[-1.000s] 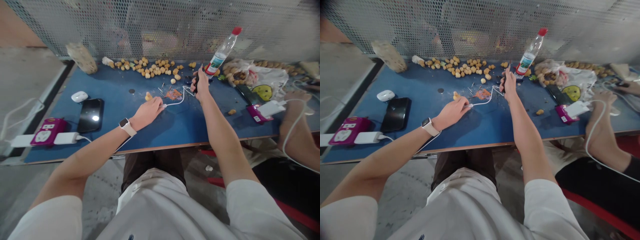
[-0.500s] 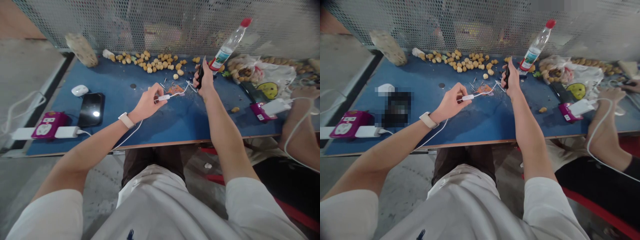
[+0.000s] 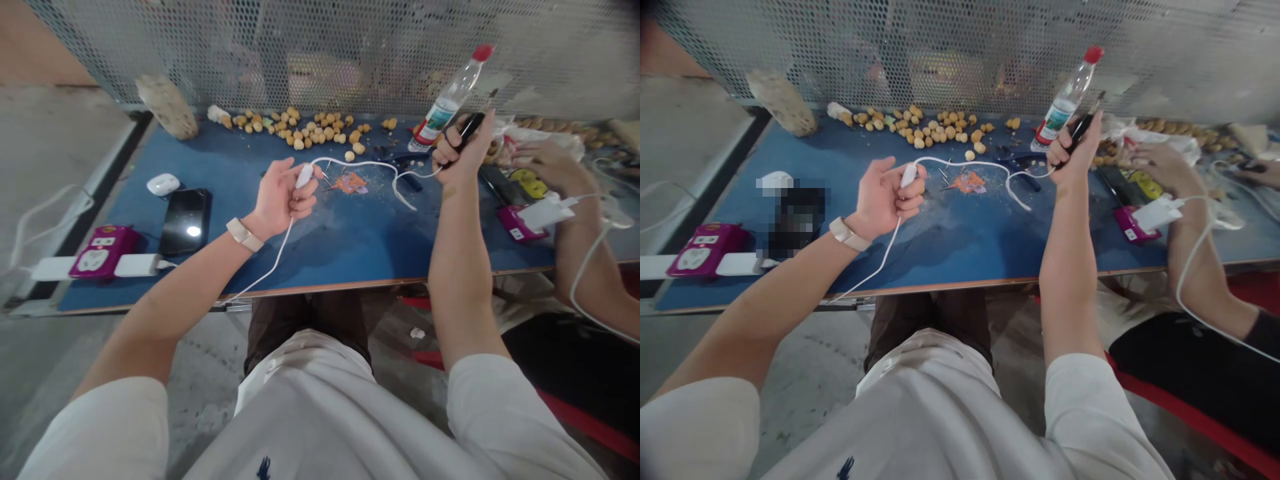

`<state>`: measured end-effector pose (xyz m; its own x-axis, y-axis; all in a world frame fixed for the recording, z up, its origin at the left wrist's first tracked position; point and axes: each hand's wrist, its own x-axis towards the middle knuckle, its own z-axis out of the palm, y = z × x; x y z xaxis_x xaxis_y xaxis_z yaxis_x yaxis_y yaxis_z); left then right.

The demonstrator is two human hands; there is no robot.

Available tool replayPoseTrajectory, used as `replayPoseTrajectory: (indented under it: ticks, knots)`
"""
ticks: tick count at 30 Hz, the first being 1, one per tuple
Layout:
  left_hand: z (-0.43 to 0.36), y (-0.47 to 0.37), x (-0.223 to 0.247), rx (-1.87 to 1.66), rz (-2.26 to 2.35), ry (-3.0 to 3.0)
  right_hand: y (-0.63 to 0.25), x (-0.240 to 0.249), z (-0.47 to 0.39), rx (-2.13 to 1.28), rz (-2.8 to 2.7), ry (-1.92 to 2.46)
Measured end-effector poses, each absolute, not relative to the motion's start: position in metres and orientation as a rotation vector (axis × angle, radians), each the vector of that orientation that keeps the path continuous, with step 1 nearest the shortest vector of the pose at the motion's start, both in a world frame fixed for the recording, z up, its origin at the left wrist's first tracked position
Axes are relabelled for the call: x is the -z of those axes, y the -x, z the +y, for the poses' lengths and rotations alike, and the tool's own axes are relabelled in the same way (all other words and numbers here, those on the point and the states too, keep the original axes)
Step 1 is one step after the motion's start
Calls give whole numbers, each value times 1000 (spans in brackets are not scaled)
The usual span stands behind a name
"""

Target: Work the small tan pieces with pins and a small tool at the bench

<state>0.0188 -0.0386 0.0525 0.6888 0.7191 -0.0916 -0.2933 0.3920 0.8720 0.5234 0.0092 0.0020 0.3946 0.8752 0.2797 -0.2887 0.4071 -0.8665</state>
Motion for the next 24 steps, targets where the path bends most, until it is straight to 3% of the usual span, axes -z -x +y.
replayPoseTrajectory:
  ticks: [7,16,24]
  knots:
    - [-49,-21,-40,-517,375,-1121,-500,-2,11,-879,-1135,838]
    - [-58,-29,-24,-378,334,-1200,-425,-18,14,-937,-823,868]
    - [-58,-31,-16,-453,355,-1278,-385,-27,-4,-1085,-916,941]
